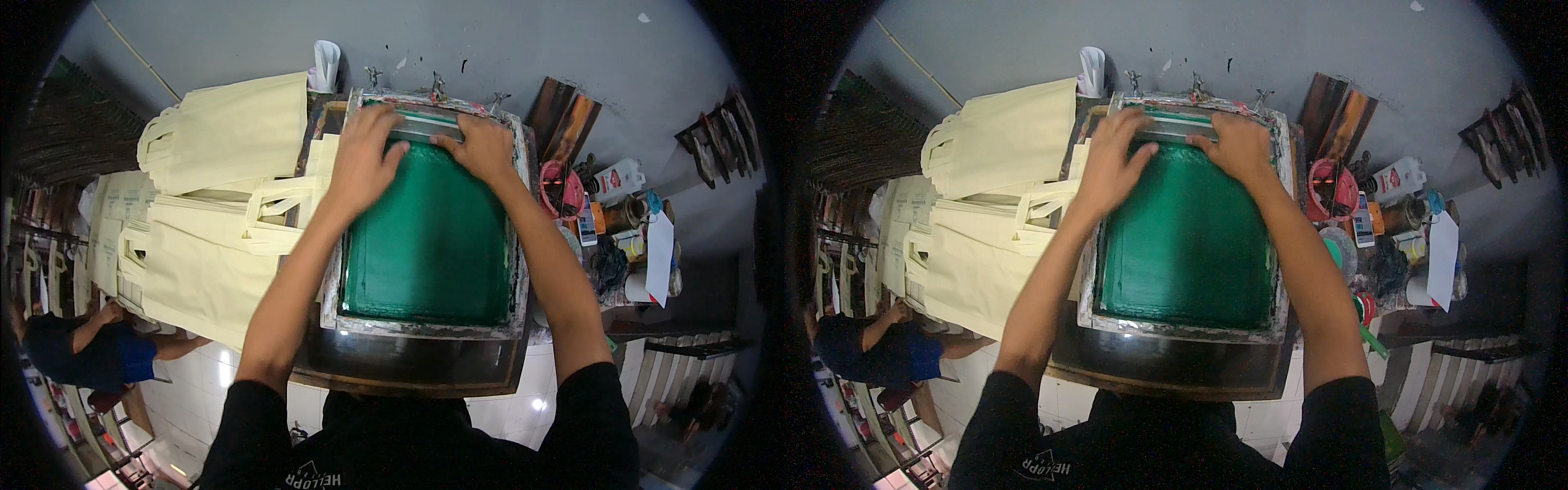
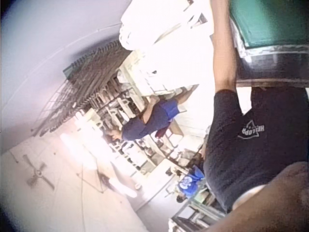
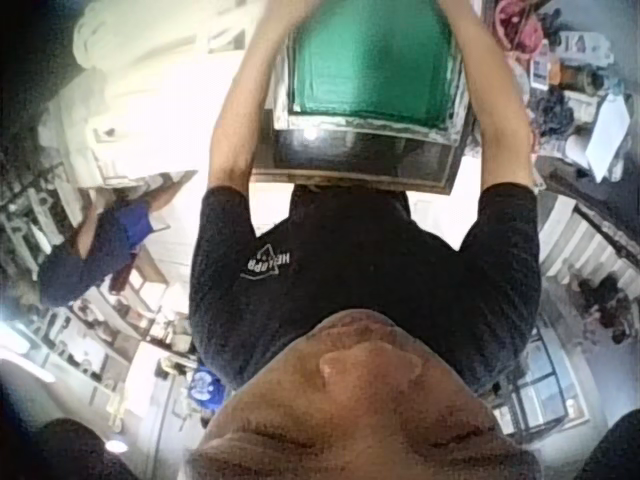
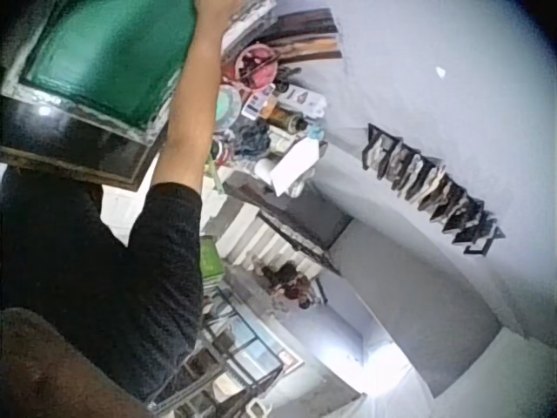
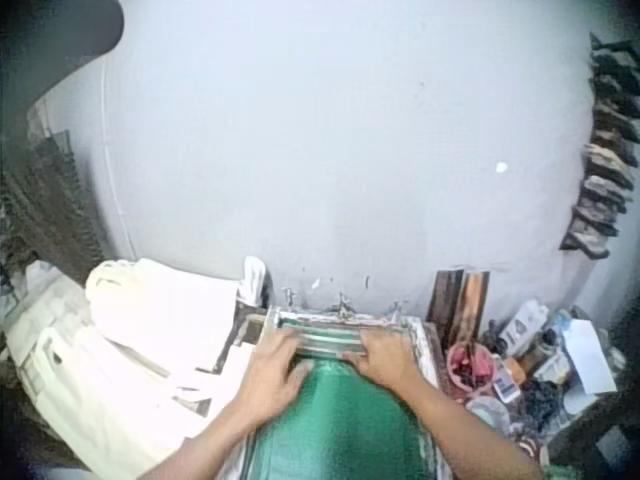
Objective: The person performs screen printing on yellow tote bags, placing each bag on the printing frame, pulling a squeegee across the screen to apply green ink, and then lifting the frame to reveal the printed design. The person repeats this for several bags and occasionally stirs the green ink in a container.
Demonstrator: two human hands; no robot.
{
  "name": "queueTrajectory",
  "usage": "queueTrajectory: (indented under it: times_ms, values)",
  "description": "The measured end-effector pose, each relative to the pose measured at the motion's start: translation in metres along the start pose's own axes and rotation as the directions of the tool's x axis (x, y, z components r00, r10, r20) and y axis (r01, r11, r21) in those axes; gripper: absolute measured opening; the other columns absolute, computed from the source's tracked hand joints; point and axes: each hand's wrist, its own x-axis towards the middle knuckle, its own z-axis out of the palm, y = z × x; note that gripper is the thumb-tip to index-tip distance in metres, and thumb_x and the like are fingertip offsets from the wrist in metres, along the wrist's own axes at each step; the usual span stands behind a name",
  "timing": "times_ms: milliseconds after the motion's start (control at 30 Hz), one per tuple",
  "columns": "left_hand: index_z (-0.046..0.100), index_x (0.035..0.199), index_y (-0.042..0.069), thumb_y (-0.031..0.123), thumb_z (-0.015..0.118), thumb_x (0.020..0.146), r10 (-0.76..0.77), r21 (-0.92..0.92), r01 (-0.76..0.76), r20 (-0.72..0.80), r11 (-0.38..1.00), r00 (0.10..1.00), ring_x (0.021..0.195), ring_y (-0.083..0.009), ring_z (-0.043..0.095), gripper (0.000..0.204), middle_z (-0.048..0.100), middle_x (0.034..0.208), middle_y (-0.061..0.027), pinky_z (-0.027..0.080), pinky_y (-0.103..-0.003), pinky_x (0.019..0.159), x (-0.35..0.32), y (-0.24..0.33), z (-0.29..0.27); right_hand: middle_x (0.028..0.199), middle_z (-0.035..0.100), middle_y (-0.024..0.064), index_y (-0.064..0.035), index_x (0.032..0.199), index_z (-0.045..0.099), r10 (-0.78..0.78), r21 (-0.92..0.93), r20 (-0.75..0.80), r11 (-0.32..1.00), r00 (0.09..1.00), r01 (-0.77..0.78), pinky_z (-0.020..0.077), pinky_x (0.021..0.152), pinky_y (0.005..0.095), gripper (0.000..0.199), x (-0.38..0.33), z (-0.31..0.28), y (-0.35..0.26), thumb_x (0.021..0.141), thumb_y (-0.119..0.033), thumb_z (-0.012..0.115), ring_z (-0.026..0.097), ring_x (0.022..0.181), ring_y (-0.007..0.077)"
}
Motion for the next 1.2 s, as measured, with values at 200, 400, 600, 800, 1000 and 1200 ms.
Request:
queueTrajectory:
  times_ms: [200, 400, 600, 800, 1000, 1200]
  values:
    - [0.072, 0.104, 0.002, 0.024, 0.072, 0.088, -0.232, -0.074, 0.293, 0.445, 0.953, 0.865, 0.087, -0.0400, 0.068, 0.027, 0.071, 0.096, -0.0206, 0.052, -0.046, 0.079, 0.017, -0.030, 0.019, 0.079, 0.071, 0.0158, -0.0053, 0.082, 0.065, 0.008, -0.007, -0.006, 1.000, 1.000, -0.008, 0.0525, 0.061, 0.0477, 0.065, -0.025, -0.010, -0.001, 0.080, -0.070, 0.066, 0.071, 0.073, 0.0352]
    - [0.072, 0.097, 0.003, 0.022, 0.071, 0.088, -0.235, -0.094, 0.311, 0.463, 0.946, 0.855, 0.082, -0.0401, 0.067, 0.021, 0.070, 0.089, -0.0210, 0.052, -0.048, 0.076, -0.007, -0.006, -0.004, 0.073, 0.069, 0.0149, -0.0050, 0.076, 0.062, 0.001, 0.056, 0.078, 0.998, 0.997, -0.005, 0.0505, 0.059, 0.0481, 0.064, -0.055, -0.031, -0.017, 0.080, -0.068, 0.068, 0.068, 0.069, 0.0368]
    - [0.073, 0.102, 0.001, 0.024, 0.074, 0.088, -0.249, -0.095, 0.350, 0.535, 0.932, 0.807, 0.083, -0.0383, 0.069, 0.027, 0.072, 0.094, -0.0204, 0.052, -0.043, 0.076, -0.038, 0.025, -0.035, 0.068, 0.065, 0.0126, -0.0066, 0.073, 0.059, -0.021, 0.107, 0.018, 0.994, 1.000, 0.019, 0.0486, 0.056, 0.0459, 0.058, -0.105, -0.050, -0.040, 0.078, -0.063, 0.073, 0.066, 0.063, 0.0344]
    - [0.073, 0.099, -0.001, 0.017, 0.074, 0.088, -0.236, -0.093, 0.340, 0.553, 0.936, 0.799, 0.083, -0.0367, 0.067, 0.022, 0.071, 0.090, -0.0194, 0.053, -0.044, 0.074, -0.084, 0.073, -0.080, 0.066, 0.060, 0.0083, -0.0100, 0.073, 0.056, -0.037, 0.091, 0.012, 0.995, 0.999, 0.036, 0.0461, 0.052, 0.0418, 0.053, -0.168, -0.072, -0.073, 0.077, -0.058, 0.076, 0.062, 0.059, 0.0298]
    - [0.073, 0.094, -0.001, 0.012, 0.076, 0.085, -0.237, -0.126, 0.353, 0.531, 0.927, 0.813, 0.080, -0.0345, 0.066, 0.015, 0.071, 0.087, -0.0167, 0.053, -0.043, 0.073, -0.126, 0.113, -0.112, 0.068, 0.057, 0.0057, -0.0103, 0.073, 0.055, -0.075, 0.092, 0.027, 0.993, 0.997, 0.072, 0.0459, 0.053, 0.0394, 0.050, -0.220, -0.087, -0.095, 0.077, -0.055, 0.076, 0.060, 0.061, 0.0257]
    - [0.065, 0.118, 0.000, 0.016, 0.081, 0.081, -0.228, -0.243, 0.359, 0.438, 0.901, 0.869, 0.108, -0.0354, 0.063, 0.043, 0.067, 0.117, -0.0181, 0.049, -0.043, 0.094, -0.147, 0.110, -0.119, 0.069, 0.058, 0.0075, -0.0093, 0.072, 0.055, -0.080, 0.080, -0.003, 0.994, 0.997, 0.080, 0.0472, 0.055, 0.0400, 0.049, -0.221, -0.090, -0.100, 0.080, -0.054, 0.075, 0.062, 0.063, 0.0269]
